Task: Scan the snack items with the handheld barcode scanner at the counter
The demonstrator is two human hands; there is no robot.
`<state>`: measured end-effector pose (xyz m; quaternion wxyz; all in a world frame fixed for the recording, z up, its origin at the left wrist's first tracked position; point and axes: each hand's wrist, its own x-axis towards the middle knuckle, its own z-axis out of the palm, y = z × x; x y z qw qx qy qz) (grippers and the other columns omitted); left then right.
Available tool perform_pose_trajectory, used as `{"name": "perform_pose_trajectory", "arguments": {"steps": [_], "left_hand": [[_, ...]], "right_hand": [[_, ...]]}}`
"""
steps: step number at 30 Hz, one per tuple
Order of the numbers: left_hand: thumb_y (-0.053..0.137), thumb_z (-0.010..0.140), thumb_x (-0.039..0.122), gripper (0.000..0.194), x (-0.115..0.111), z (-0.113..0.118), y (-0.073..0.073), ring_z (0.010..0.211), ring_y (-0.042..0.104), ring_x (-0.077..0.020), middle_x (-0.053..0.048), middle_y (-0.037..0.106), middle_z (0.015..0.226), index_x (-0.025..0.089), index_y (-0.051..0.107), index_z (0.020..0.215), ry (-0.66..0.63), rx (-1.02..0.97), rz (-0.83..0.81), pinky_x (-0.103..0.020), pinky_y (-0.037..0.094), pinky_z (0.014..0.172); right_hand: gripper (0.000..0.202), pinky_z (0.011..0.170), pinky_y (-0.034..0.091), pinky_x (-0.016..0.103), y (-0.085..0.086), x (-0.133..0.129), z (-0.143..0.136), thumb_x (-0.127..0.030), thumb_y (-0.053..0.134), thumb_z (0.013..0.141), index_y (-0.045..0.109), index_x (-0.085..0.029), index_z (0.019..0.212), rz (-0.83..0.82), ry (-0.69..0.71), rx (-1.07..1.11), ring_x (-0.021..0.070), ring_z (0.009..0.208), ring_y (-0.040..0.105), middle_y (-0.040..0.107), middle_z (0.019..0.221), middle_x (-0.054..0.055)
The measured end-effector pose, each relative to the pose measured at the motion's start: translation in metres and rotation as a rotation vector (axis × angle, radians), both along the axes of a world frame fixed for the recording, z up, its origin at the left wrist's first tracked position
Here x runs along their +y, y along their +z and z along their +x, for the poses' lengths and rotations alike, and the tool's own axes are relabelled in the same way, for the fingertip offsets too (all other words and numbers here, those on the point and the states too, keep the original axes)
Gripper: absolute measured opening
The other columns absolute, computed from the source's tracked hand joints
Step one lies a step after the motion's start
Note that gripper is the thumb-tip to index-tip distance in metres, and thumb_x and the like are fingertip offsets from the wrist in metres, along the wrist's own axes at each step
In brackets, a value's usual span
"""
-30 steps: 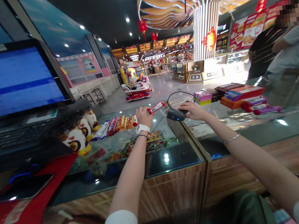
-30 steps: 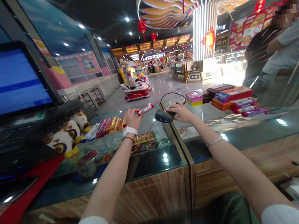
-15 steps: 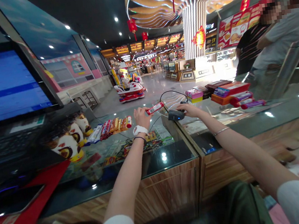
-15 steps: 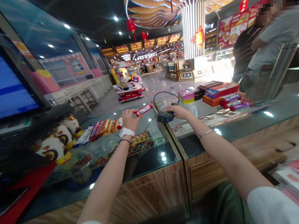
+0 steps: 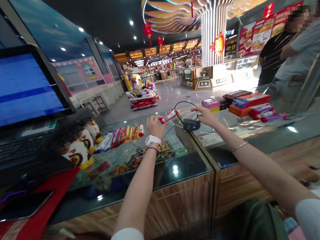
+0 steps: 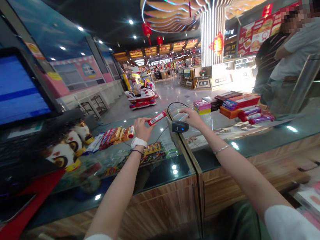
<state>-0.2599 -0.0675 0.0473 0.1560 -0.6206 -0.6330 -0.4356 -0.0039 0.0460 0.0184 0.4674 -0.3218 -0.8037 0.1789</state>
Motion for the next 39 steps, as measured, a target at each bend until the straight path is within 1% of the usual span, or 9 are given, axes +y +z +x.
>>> {"name": "perform_pose_trajectory", "arguments": {"steps": [3,5,8,11,15,21,28,32,39], "left_hand": [[0.081,0.075,0.022,0.023,-0.004,0.007,0.003,0.105,0.062,-0.0249,-0.003,0.068,0.1,0.025,0.063,0.089,-0.002,-0.026,0.001,-0.045,0.035,0.111],[0.079,0.077,0.022,0.022,-0.007,0.011,0.004,0.107,0.062,-0.0244,-0.003,0.069,0.102,0.025,0.062,0.091,0.003,-0.058,0.0,-0.045,0.034,0.112],[0.076,0.079,0.023,0.021,-0.01,0.015,0.003,0.106,0.064,-0.0234,-0.003,0.071,0.102,0.024,0.06,0.092,0.011,-0.147,-0.008,-0.049,0.03,0.114],[0.076,0.079,0.025,0.021,-0.015,0.01,-0.001,0.099,0.067,-0.022,-0.002,0.073,0.097,0.023,0.059,0.092,0.008,-0.239,-0.022,-0.053,0.029,0.115],[0.079,0.076,0.026,0.024,-0.023,-0.007,-0.007,0.098,0.069,-0.0229,-0.003,0.075,0.095,0.023,0.061,0.092,0.001,-0.281,-0.008,-0.05,0.04,0.108],[0.079,0.076,0.021,0.028,-0.037,-0.038,-0.012,0.106,0.069,-0.025,-0.006,0.077,0.106,0.023,0.07,0.103,-0.033,-0.302,-0.062,-0.047,0.046,0.105],[0.07,0.086,0.021,0.02,-0.049,-0.064,-0.018,0.109,0.07,-0.0231,-0.005,0.077,0.11,0.022,0.076,0.105,0.012,-0.2,-0.272,-0.043,0.04,0.113],[0.069,0.088,0.021,0.021,-0.047,-0.069,-0.021,0.113,0.068,-0.0235,-0.004,0.076,0.113,0.024,0.076,0.107,0.066,-0.128,-0.324,-0.045,0.032,0.118],[0.066,0.09,0.023,0.023,-0.035,-0.086,-0.028,0.113,0.068,-0.0237,-0.006,0.076,0.115,0.022,0.076,0.111,0.107,-0.01,-0.418,-0.044,0.03,0.119]], "right_hand": [[0.041,0.093,0.055,0.044,0.008,-0.018,-0.027,-0.015,0.05,0.066,0.067,-0.022,0.103,-0.122,0.106,0.173,0.0234,0.103,0.067,0.071,0.111,0.005],[0.042,0.094,0.055,0.045,0.01,-0.032,-0.049,-0.018,0.054,0.066,0.064,-0.024,0.106,-0.207,0.184,0.237,0.0238,0.104,0.067,0.07,0.113,0.004],[0.053,0.099,0.053,0.047,0.006,-0.052,-0.08,-0.018,0.056,0.065,0.059,-0.029,0.116,-0.294,0.298,0.256,0.0247,0.113,0.064,0.063,0.129,0.002],[0.064,0.106,0.048,0.047,0.001,-0.067,-0.103,-0.015,0.058,0.064,0.054,-0.031,0.127,-0.309,0.332,0.236,0.0265,0.126,0.057,0.056,0.14,0.003],[0.081,0.1,0.054,0.044,-0.004,-0.077,-0.126,-0.013,0.06,0.065,0.044,-0.031,0.142,-0.324,0.349,0.181,0.031,0.139,0.046,0.044,0.152,0.005],[0.081,0.095,0.057,0.046,-0.011,-0.079,-0.161,-0.017,0.068,0.07,0.045,-0.032,0.146,-0.307,0.304,0.146,0.0334,0.137,0.049,0.04,0.157,0.006],[0.065,0.098,0.055,0.041,-0.021,-0.079,-0.196,-0.018,0.073,0.075,0.058,-0.026,0.137,-0.253,0.197,0.091,0.0258,0.125,0.061,0.063,0.139,0.006],[0.054,0.1,0.053,0.038,-0.023,-0.076,-0.206,-0.018,0.072,0.08,0.063,-0.025,0.132,-0.256,0.124,0.005,0.0239,0.117,0.067,0.07,0.128,0.006],[0.039,0.106,0.047,0.033,-0.026,-0.069,-0.216,-0.027,0.068,0.088,0.067,-0.023,0.127,-0.213,0.057,-0.176,0.022,0.122,0.064,0.069,0.13,0.007]]}}
